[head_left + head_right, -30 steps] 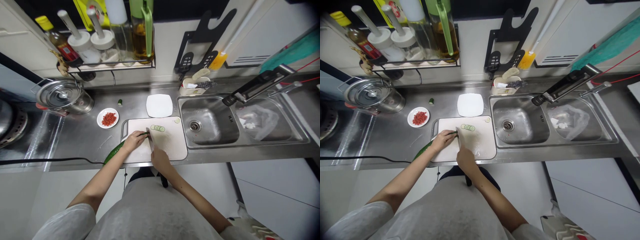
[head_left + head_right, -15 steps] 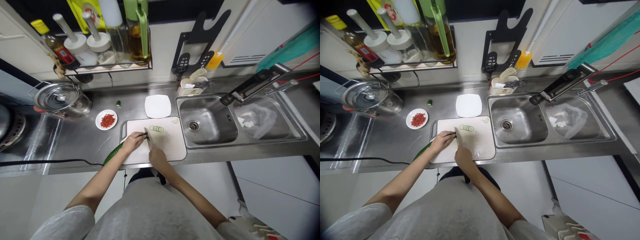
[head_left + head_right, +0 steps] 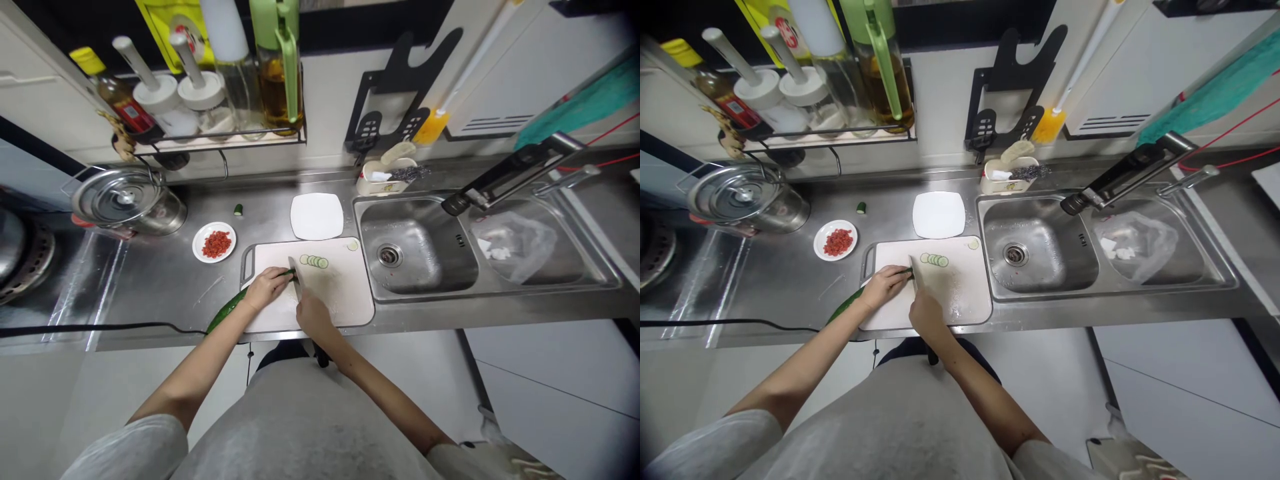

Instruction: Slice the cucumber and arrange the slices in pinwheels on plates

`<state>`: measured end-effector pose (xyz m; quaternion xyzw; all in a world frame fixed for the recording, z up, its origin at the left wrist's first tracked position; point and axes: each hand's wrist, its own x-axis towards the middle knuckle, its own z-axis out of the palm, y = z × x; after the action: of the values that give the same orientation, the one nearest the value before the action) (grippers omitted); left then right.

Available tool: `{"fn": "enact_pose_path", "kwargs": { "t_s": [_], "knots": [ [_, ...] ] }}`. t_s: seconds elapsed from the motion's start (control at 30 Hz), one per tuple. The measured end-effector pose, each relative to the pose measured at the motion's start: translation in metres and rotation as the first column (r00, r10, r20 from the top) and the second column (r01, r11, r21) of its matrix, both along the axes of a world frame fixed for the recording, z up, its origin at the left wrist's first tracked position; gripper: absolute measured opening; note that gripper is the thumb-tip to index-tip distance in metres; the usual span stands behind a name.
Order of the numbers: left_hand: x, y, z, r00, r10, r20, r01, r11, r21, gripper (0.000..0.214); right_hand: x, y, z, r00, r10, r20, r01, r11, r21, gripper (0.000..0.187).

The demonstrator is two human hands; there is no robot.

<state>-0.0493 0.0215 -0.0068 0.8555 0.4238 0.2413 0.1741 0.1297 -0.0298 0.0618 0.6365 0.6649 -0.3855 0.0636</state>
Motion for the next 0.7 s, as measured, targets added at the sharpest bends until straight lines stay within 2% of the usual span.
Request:
{"fn": "enact_pose_path", "kwargs": {
  "t_s": [0.37, 0.7],
  "knots": [
    [0.001, 0.000, 0.003, 1.000, 0.000, 0.009, 0.000, 1.000, -0.021, 0.027, -0.008, 0.001, -0.004, 1.000, -0.030, -0.003, 0.030, 0.998, 0.057, 0.029],
    [0.003, -0.002, 0.006, 1.000, 0.018, -0.015, -0.017, 1.000, 0.005, 0.026, -0.011, 0.003, -0.022, 0.999, -0.046, 0.008, 0.045, 0.996, 0.078, 0.032]
  ]
}}
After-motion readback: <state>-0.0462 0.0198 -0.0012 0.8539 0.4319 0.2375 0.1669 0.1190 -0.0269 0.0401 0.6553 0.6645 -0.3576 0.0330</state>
